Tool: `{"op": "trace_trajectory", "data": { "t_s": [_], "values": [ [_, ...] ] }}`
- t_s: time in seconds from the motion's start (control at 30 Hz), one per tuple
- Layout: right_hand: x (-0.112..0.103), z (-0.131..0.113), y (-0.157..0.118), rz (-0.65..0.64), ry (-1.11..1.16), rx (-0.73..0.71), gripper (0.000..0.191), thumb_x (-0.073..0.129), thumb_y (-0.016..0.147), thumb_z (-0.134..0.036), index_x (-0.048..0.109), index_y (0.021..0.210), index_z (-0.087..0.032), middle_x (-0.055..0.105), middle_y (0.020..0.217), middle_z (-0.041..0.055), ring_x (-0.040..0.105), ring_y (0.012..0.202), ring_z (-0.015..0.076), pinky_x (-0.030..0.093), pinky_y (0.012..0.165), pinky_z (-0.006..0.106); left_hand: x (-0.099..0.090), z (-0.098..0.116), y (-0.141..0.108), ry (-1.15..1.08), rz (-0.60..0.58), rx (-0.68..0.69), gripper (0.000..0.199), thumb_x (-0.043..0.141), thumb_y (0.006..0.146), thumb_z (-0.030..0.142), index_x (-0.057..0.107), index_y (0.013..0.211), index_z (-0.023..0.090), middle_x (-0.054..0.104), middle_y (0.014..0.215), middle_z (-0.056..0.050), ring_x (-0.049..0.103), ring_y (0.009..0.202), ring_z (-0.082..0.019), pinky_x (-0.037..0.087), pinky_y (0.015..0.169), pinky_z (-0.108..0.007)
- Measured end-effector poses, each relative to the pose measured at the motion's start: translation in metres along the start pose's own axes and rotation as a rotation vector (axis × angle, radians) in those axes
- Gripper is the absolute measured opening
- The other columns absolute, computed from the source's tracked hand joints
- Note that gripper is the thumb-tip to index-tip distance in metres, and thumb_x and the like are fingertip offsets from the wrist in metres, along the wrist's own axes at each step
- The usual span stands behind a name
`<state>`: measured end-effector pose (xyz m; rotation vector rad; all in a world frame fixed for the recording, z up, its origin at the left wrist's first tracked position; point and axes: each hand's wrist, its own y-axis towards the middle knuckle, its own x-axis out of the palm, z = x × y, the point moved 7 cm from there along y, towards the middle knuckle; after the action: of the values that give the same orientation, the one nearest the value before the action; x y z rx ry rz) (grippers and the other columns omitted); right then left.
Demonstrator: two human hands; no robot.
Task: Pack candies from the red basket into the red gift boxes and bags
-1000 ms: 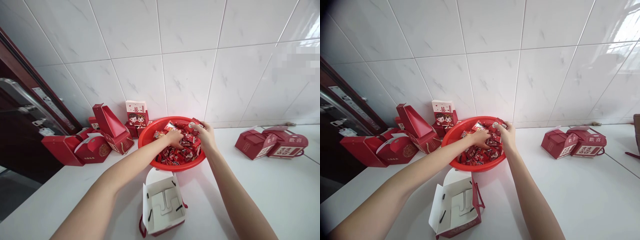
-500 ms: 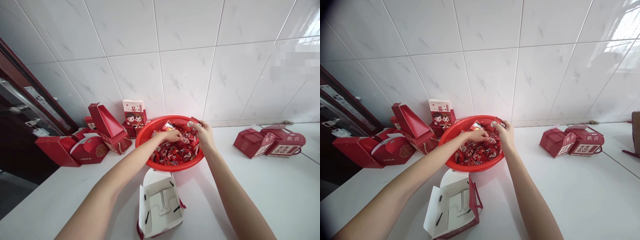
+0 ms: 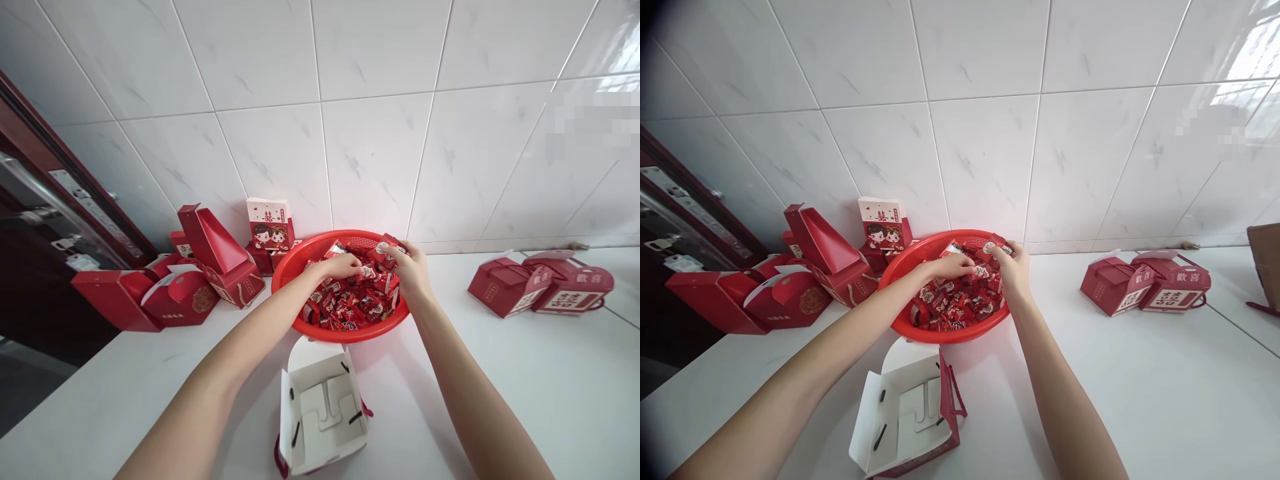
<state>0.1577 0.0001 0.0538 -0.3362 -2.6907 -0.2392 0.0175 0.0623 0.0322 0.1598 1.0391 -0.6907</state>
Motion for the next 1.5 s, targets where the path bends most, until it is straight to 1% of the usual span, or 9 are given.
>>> {"op": "trace_trajectory", "data": {
  "t_s": [0.17, 0.27, 0.33, 0.47, 0.67, 0.83, 1.07, 1.3, 1.5],
  "values": [
    [0.000, 0.001, 0.000, 0.012, -0.014, 0.023, 0.032, 0.086, 0.054, -0.033, 0.068, 0.077, -0.020, 0.067, 0.066, -0.0022, 0.062, 0.062, 0.0158, 0.051, 0.058, 0.029, 0.000, -0.006, 0.000, 0.014, 0.002, -0.032, 0.026, 0.057, 0.081, 0.032, 0.074, 0.066, 0.018, 0.065, 0.062, 0.000, 0.049, 0.056, -0.012, 0.035, 0.056, -0.025],
    [0.000, 0.001, 0.000, 0.013, -0.009, 0.031, 0.033, 0.086, 0.053, -0.034, 0.068, 0.078, -0.020, 0.068, 0.067, -0.0022, 0.062, 0.062, 0.0158, 0.051, 0.058, 0.029, 0.000, -0.008, 0.001, 0.018, 0.002, -0.029, 0.028, 0.062, 0.081, 0.038, 0.074, 0.065, 0.018, 0.059, 0.055, 0.001, 0.043, 0.053, -0.012, 0.032, 0.053, -0.027],
    [0.000, 0.001, 0.000, 0.014, -0.011, 0.029, 0.032, 0.085, 0.054, -0.033, 0.068, 0.077, -0.020, 0.067, 0.067, -0.0024, 0.061, 0.061, 0.0156, 0.051, 0.058, 0.030, 0.000, -0.008, 0.002, 0.013, 0.004, -0.018, 0.027, 0.064, 0.081, 0.038, 0.074, 0.066, 0.018, 0.063, 0.060, 0.000, 0.049, 0.057, -0.012, 0.036, 0.057, -0.026],
    [0.000, 0.001, 0.000, 0.011, -0.027, 0.023, 0.030, 0.085, 0.055, -0.034, 0.069, 0.077, -0.021, 0.066, 0.066, -0.0028, 0.061, 0.060, 0.0154, 0.052, 0.059, 0.030, 0.002, -0.005, 0.002, -0.002, -0.023, 0.031, 0.015, 0.070, 0.081, 0.032, 0.076, 0.075, 0.019, 0.076, 0.081, -0.001, 0.065, 0.078, -0.016, 0.044, 0.071, -0.023],
    [0.000, 0.001, 0.000, 0.017, -0.012, 0.024, 0.030, 0.085, 0.052, -0.032, 0.068, 0.074, -0.020, 0.065, 0.063, -0.0034, 0.060, 0.059, 0.0150, 0.051, 0.057, 0.029, 0.005, -0.007, 0.003, 0.006, -0.046, 0.045, 0.006, 0.072, 0.079, 0.023, 0.077, 0.081, 0.019, 0.079, 0.088, 0.000, 0.069, 0.084, -0.016, 0.047, 0.078, -0.023],
    [0.000, 0.003, 0.001, 0.013, -0.003, 0.017, 0.029, 0.085, 0.053, -0.031, 0.069, 0.074, -0.020, 0.065, 0.063, -0.0031, 0.059, 0.058, 0.0147, 0.050, 0.056, 0.029, 0.007, -0.010, 0.006, 0.017, -0.042, 0.042, 0.011, 0.073, 0.071, 0.016, 0.074, 0.081, 0.018, 0.078, 0.087, 0.000, 0.069, 0.084, -0.017, 0.048, 0.076, -0.023],
    [0.000, 0.001, 0.001, 0.007, -0.014, 0.019, 0.029, 0.085, 0.054, -0.032, 0.069, 0.075, -0.020, 0.066, 0.064, -0.0028, 0.062, 0.062, 0.0161, 0.051, 0.058, 0.030, 0.005, -0.011, 0.006, 0.045, -0.019, 0.029, 0.012, 0.069, 0.068, 0.009, 0.069, 0.076, 0.019, 0.074, 0.082, 0.001, 0.065, 0.078, -0.015, 0.047, 0.069, -0.022],
    [0.000, 0.002, 0.002, 0.003, -0.018, 0.017, 0.028, 0.084, 0.055, -0.032, 0.067, 0.075, -0.021, 0.064, 0.064, -0.0036, 0.061, 0.060, 0.0155, 0.050, 0.059, 0.031, 0.005, -0.010, 0.005, 0.055, -0.009, 0.043, 0.010, 0.074, 0.069, 0.017, 0.065, 0.074, 0.019, 0.069, 0.076, 0.003, 0.061, 0.072, -0.014, 0.045, 0.064, -0.021],
    [0.000, 0.002, 0.001, 0.012, -0.020, 0.028, 0.031, 0.085, 0.053, -0.031, 0.067, 0.076, -0.020, 0.065, 0.064, -0.0032, 0.061, 0.061, 0.0157, 0.050, 0.058, 0.030, 0.004, 0.008, 0.000, 0.147, 0.040, 0.124, 0.012, 0.077, 0.075, 0.029, 0.073, 0.077, 0.018, 0.071, 0.082, -0.002, 0.063, 0.075, -0.015, 0.044, 0.066, -0.023]
  ]
}}
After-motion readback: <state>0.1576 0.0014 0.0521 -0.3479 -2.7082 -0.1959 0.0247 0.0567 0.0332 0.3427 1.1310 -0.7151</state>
